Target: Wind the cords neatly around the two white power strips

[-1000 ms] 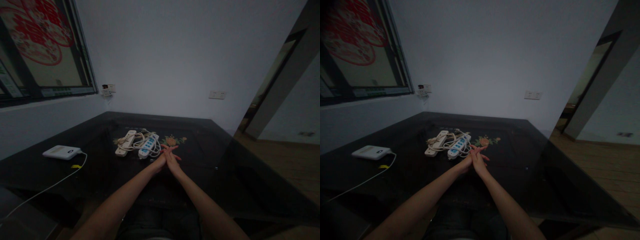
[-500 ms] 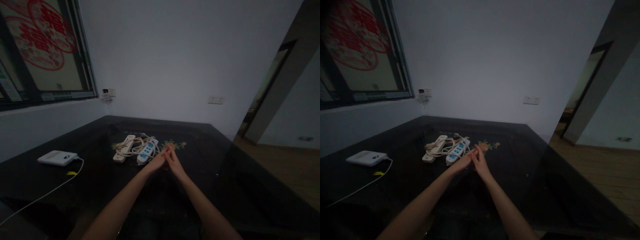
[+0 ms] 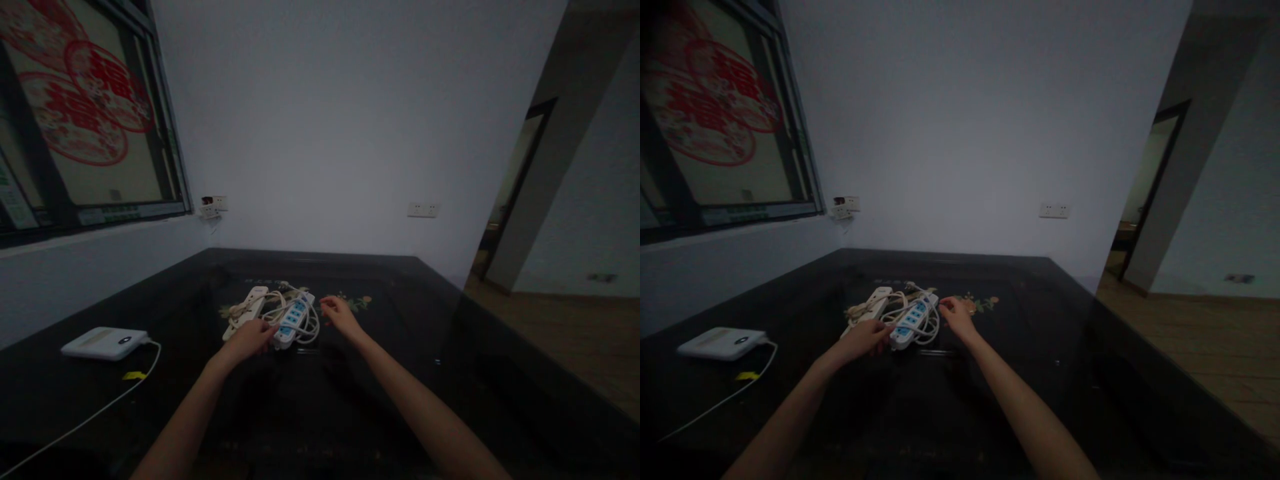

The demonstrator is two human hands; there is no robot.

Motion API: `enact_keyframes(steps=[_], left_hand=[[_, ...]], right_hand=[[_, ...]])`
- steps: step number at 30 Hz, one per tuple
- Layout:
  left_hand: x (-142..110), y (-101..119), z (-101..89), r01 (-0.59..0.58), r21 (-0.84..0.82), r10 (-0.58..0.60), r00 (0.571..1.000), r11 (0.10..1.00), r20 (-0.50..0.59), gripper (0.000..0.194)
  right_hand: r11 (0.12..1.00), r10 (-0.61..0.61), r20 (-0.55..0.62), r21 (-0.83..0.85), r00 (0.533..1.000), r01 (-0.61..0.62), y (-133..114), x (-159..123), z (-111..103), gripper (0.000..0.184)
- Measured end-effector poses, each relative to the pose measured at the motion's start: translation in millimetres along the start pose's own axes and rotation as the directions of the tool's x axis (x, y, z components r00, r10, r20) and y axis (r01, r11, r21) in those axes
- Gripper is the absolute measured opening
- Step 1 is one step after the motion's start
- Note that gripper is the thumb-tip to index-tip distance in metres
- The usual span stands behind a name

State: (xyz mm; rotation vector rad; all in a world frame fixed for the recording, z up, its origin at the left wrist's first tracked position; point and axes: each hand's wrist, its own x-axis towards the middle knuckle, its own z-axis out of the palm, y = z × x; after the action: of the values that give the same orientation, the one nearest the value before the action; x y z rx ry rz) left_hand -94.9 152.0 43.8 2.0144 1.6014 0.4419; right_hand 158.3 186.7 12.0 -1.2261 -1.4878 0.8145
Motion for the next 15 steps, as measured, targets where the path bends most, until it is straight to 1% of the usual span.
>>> enact_keyframes(steps=[1,3,6,8,12,15], left_hand=[[2.5,-4.5,2.2,0.021,-0.001,-0.021,0.999,1.000,0.038,0.053],[7.9,-11.4,7.9,0.025,-0.009,-0.024,0.998,1.000,0.065,0.058],[14.1,-20.9,15.2,0.010,-0.014,-0.009,0.999,1.000,0.047,0.061],[16.4,-27.1,17.9,0.008,-0.017,-0.008,0.999,1.000,0.038,0.063],[20.8,-34.4,22.4,-0.016,-0.101,0.025,0.996,0.995,0.083,0.066],[24.2,-34.6,25.6,-0.053,-0.138,0.064,0.995,0.989,0.077,0.067]], right_hand=[[1.000,0.001,-0.023,-0.024,1.000,-0.002,3.4,9.3,5.9,0.025],[0.997,0.001,-0.076,-0.077,0.997,-0.006,9.7,27.4,18.0,0.024],[0.989,0.009,-0.145,-0.147,0.989,-0.031,18.5,49.3,35.7,0.032],[0.984,0.029,-0.165,-0.168,0.986,-0.057,24.0,59.6,47.0,0.039],[0.980,0.080,-0.133,-0.172,0.988,-0.102,32.7,72.3,66.1,0.044],[0.980,0.078,-0.085,-0.177,0.993,-0.092,36.8,75.9,72.7,0.044]])
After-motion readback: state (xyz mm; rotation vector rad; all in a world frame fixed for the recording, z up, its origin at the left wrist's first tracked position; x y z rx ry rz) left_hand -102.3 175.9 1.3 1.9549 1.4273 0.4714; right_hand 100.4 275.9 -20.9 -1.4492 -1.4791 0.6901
